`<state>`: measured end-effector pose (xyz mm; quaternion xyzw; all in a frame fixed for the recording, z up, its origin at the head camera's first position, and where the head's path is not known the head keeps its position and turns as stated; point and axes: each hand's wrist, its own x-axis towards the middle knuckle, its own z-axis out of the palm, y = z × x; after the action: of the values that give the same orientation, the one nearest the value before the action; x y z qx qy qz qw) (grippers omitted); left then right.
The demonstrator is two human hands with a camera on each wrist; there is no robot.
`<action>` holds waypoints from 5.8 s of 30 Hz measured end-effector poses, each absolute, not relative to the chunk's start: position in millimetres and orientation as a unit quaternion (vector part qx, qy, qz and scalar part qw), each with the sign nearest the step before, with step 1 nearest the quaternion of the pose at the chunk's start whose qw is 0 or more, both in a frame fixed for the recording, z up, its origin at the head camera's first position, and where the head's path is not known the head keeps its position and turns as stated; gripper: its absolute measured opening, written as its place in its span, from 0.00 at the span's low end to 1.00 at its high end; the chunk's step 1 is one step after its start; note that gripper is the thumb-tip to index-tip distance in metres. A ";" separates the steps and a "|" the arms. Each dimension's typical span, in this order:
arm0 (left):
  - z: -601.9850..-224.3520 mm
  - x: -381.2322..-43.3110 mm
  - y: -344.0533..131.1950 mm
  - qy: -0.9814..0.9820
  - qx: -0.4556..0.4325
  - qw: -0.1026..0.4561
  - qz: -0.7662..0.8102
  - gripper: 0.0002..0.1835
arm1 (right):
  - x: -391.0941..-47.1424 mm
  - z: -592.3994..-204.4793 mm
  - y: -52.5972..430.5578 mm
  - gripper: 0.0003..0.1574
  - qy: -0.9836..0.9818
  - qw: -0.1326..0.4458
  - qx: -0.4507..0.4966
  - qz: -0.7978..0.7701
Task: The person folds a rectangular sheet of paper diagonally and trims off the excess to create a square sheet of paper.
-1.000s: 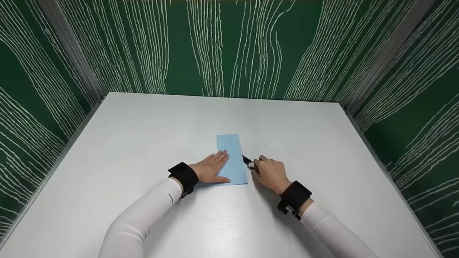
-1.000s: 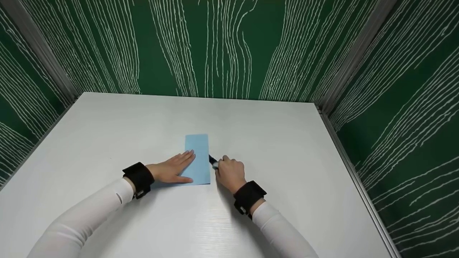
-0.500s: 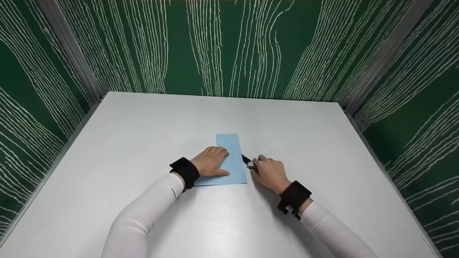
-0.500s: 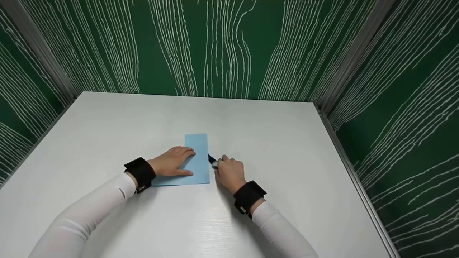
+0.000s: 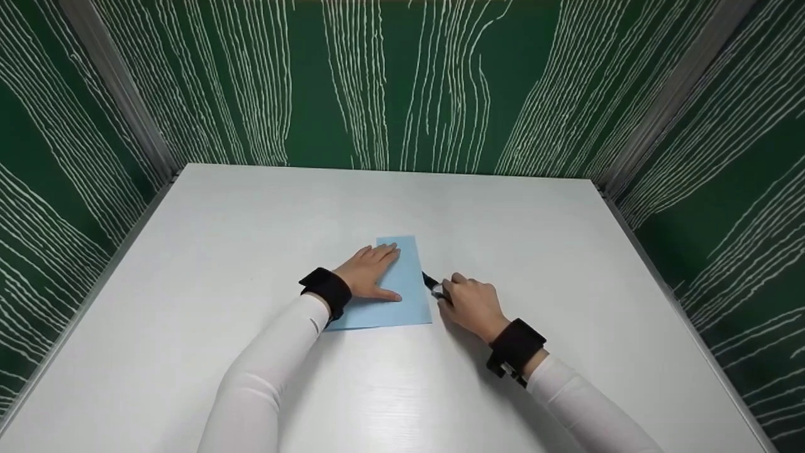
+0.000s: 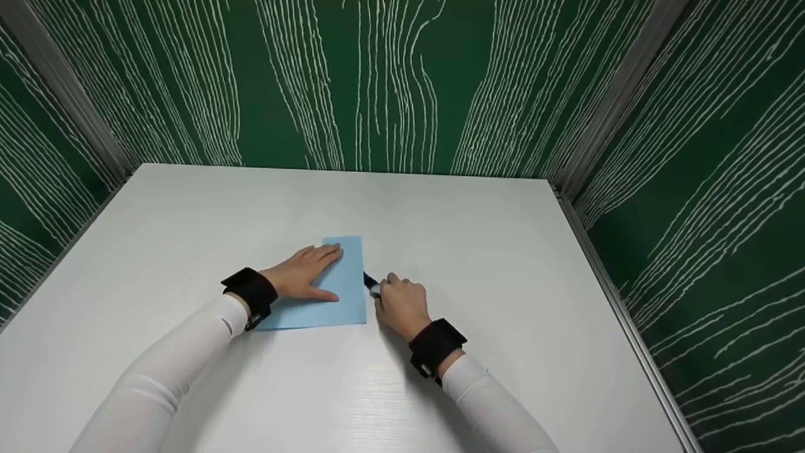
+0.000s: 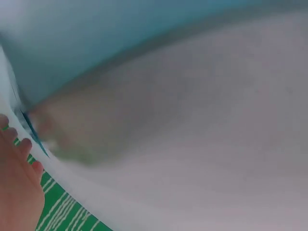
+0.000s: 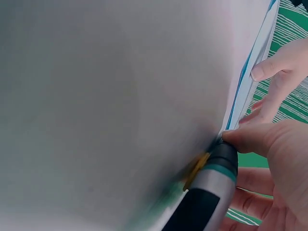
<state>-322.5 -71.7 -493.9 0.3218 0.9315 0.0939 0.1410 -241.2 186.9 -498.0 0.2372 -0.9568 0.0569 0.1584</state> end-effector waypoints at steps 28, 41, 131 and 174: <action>-483.3 -307.3 -75.7 0.918 0.342 0.185 0.077 0.56 | -223.3 -491.2 188.2 0.17 -0.959 0.121 0.243 0.076; -482.0 -302.2 -76.0 0.914 0.349 0.195 0.069 0.55 | -215.4 -491.2 186.2 0.14 -0.961 0.119 0.234 0.086; -490.8 -307.7 -76.2 0.910 0.348 0.200 0.099 0.55 | -276.0 -482.6 265.0 0.18 -0.989 0.035 0.065 0.125; -483.9 -304.2 -74.4 0.908 0.350 0.207 0.105 0.54 | -257.2 -480.1 331.2 0.30 -0.994 0.049 -0.017 0.094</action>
<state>-304.2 -74.4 -483.9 0.3496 0.9079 0.1046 0.2065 -257.2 331.2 -480.1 -0.0165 -0.9942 0.0944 0.0489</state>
